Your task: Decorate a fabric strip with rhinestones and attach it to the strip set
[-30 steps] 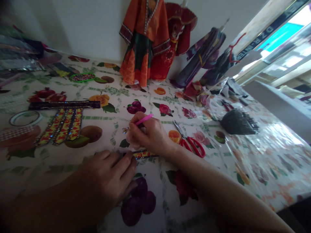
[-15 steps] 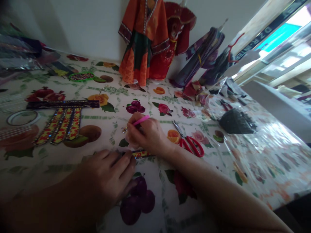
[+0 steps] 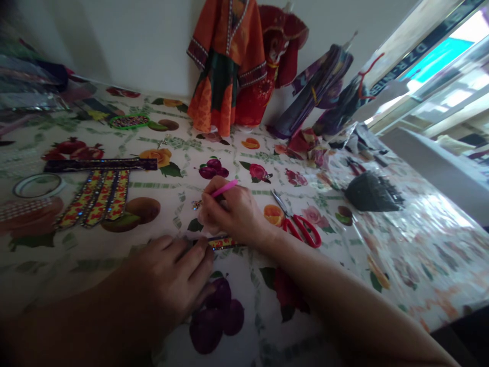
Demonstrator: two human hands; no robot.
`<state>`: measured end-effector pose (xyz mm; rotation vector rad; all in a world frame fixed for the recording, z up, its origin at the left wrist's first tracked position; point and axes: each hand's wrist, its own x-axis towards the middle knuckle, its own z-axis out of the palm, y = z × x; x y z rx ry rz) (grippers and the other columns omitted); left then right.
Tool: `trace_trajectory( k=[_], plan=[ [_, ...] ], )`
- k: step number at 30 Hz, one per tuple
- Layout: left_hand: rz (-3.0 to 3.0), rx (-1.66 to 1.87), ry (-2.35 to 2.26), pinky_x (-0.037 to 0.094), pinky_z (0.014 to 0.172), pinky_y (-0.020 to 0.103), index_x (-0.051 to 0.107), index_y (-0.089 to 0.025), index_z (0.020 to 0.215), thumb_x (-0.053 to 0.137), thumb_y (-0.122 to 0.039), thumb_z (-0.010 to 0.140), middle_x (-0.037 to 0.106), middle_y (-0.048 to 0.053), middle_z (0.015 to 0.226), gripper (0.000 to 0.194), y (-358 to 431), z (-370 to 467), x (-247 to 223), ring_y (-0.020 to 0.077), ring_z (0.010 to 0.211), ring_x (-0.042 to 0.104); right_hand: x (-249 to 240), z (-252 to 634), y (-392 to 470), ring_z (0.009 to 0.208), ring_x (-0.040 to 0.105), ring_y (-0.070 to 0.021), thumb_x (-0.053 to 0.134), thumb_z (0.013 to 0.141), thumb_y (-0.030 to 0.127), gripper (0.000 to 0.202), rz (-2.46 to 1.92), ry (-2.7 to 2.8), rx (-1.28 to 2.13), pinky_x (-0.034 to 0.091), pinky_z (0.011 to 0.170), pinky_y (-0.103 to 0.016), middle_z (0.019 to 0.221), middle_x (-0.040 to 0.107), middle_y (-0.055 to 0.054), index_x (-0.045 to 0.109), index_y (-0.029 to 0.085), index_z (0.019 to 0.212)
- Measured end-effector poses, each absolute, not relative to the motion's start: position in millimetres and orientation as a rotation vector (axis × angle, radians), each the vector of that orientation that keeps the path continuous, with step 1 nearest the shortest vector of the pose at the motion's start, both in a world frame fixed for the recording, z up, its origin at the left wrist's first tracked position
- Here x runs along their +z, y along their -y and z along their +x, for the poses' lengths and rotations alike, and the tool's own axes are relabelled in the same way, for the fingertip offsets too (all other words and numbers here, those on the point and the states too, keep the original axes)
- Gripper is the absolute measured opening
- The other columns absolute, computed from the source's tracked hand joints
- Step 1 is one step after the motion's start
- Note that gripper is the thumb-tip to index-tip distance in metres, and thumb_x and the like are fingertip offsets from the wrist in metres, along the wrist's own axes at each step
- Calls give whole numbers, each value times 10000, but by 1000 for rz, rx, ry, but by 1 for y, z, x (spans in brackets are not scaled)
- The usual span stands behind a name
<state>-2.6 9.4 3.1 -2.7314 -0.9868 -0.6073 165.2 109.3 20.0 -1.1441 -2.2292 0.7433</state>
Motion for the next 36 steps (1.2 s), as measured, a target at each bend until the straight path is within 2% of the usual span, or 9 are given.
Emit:
trace_trajectory(
  k=[12,17,23,27,36],
  plan=[
    [-2759,-489,983,421,560,364,659,-108,956,596,-215,915,702,144,1023,131,-9,-3,7,240,723,610,25,170,-109,628,532,-95,575,941,230,104,-1092,2152,835,412,572,-248,742,580,26,581,185,847],
    [-2730,-546,987,444,528,358,677,-106,1015,604,-229,896,708,144,1000,186,-10,-3,4,250,706,629,35,176,-102,684,550,-102,584,930,181,112,-1046,2147,784,434,606,-248,772,581,18,612,176,822],
    [-2681,-553,946,499,574,380,694,-100,1000,550,-197,909,712,163,1026,195,-12,-3,2,257,736,659,42,180,-91,684,563,-104,596,928,177,98,-1088,2108,858,442,593,-248,775,589,20,611,182,831],
    [-2699,-547,941,483,542,372,695,-103,992,575,-184,876,713,151,993,186,-12,-3,3,253,709,647,44,184,-83,694,569,-104,595,937,194,101,-1115,2094,873,443,588,-246,791,597,19,619,191,839],
    [-2745,-546,923,476,522,390,689,-79,1021,585,-150,855,711,165,998,209,-10,-5,4,268,691,637,31,207,-62,776,601,-131,622,912,157,70,-1102,2170,804,491,685,-270,840,619,12,629,226,919]
  ],
)
